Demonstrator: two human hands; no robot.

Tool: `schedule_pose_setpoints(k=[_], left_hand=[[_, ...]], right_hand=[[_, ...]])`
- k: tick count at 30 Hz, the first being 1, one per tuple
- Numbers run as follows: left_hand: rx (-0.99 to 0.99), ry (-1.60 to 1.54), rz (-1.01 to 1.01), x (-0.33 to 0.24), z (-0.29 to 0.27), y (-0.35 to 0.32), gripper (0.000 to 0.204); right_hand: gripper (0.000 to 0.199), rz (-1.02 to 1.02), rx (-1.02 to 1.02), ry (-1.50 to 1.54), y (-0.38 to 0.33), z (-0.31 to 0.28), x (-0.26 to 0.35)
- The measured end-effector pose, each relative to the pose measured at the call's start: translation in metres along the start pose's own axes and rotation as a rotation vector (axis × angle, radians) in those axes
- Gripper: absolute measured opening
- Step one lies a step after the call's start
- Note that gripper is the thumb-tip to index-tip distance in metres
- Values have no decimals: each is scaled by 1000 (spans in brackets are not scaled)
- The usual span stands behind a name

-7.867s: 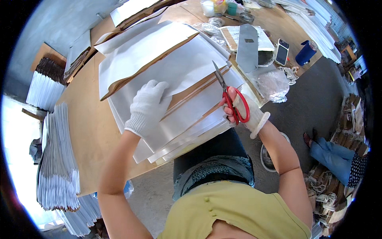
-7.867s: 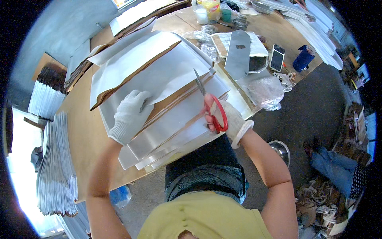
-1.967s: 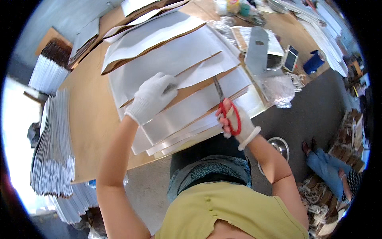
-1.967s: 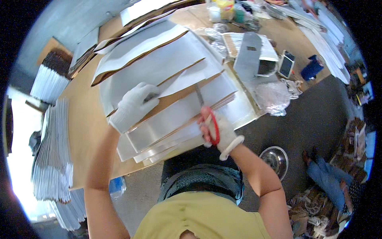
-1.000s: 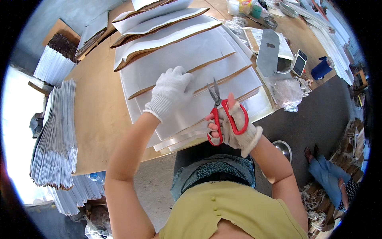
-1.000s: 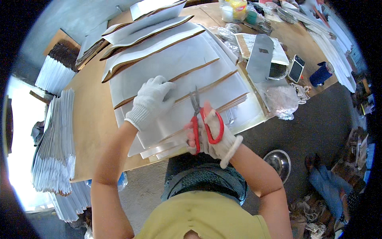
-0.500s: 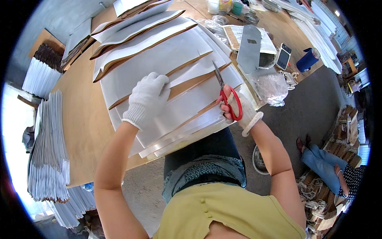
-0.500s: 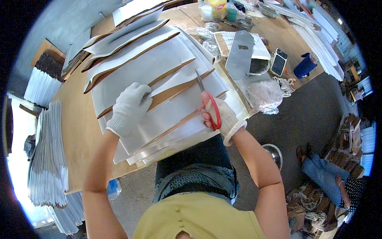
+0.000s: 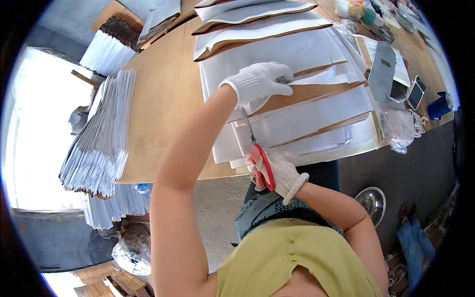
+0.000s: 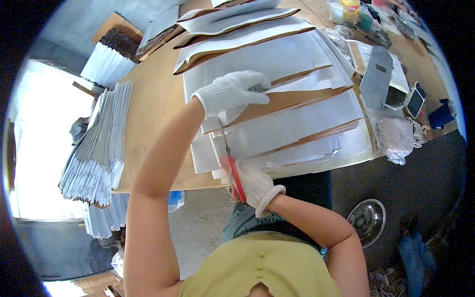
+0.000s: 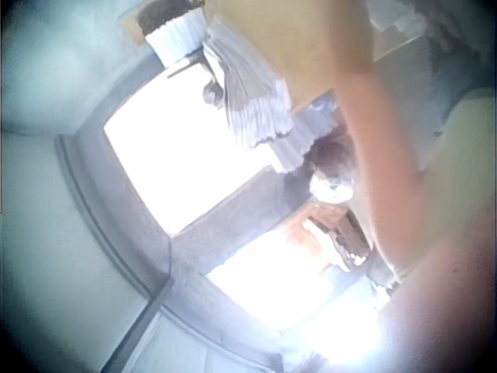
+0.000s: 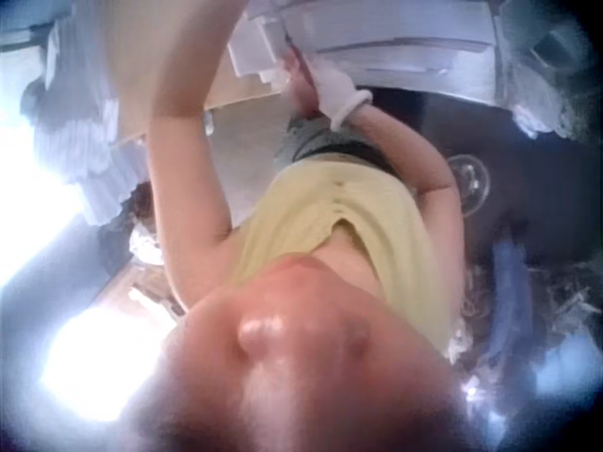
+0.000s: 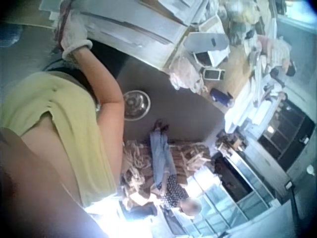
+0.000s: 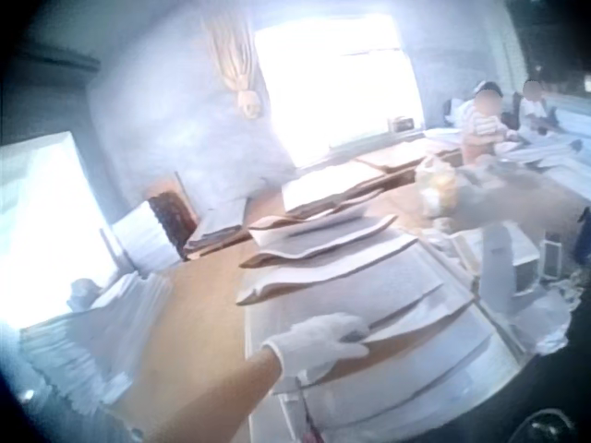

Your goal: The person aligns a stack of white paper sheets on a table and uses red-handled scissors to trim the edges. The person repeatedly adjusts the stack and cuts along the sides, producing trimmed sheets and offcuts.

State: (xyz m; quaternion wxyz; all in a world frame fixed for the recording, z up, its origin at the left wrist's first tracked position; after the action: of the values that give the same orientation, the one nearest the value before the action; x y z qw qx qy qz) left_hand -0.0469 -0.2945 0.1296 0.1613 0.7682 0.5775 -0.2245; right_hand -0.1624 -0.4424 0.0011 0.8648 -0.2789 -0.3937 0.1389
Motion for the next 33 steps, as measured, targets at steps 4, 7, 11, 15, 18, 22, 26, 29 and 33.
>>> schedule_pose_setpoints(k=[4,7,11,15,18,22,26,29,33], left_hand=[[-24,-33,19,6,0,0,37],[-23,-106,-31,13,-3,4,37],[5,-164,-128,13,-4,7,39],[12,-186,-111,13,-2,9,40],[3,-184,-79,12,0,5,40],[-14,-105,-51,6,-1,3,38],[-115,380,-111,-4,-41,20,26],[-192,880,-303,11,-95,48,18],[-402,848,-47,-23,-84,50,17]], right_hand=[[45,12,123,95,-5,2,-9],[47,38,160,48,-38,11,2],[50,14,110,31,-39,5,5],[48,59,28,77,-21,6,9],[43,128,-104,55,-11,10,20],[38,72,-174,20,-3,-1,18],[36,-26,-43,11,-12,-11,4],[39,19,45,223,-45,-13,11],[61,-39,81,300,-77,-47,28]])
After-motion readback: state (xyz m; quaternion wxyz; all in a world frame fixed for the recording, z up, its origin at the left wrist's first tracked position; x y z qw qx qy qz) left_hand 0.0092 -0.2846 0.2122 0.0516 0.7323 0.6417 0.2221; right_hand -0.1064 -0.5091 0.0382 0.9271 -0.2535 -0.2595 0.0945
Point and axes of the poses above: each hand's wrist, its own y-axis towards the middle knuckle, its own z-axis out of the palm, x = y × z, the point moved 4 cm from there along y, towards the middle knuckle, and after that the axes turned 15 degrees about z, right-handed, at the moved point
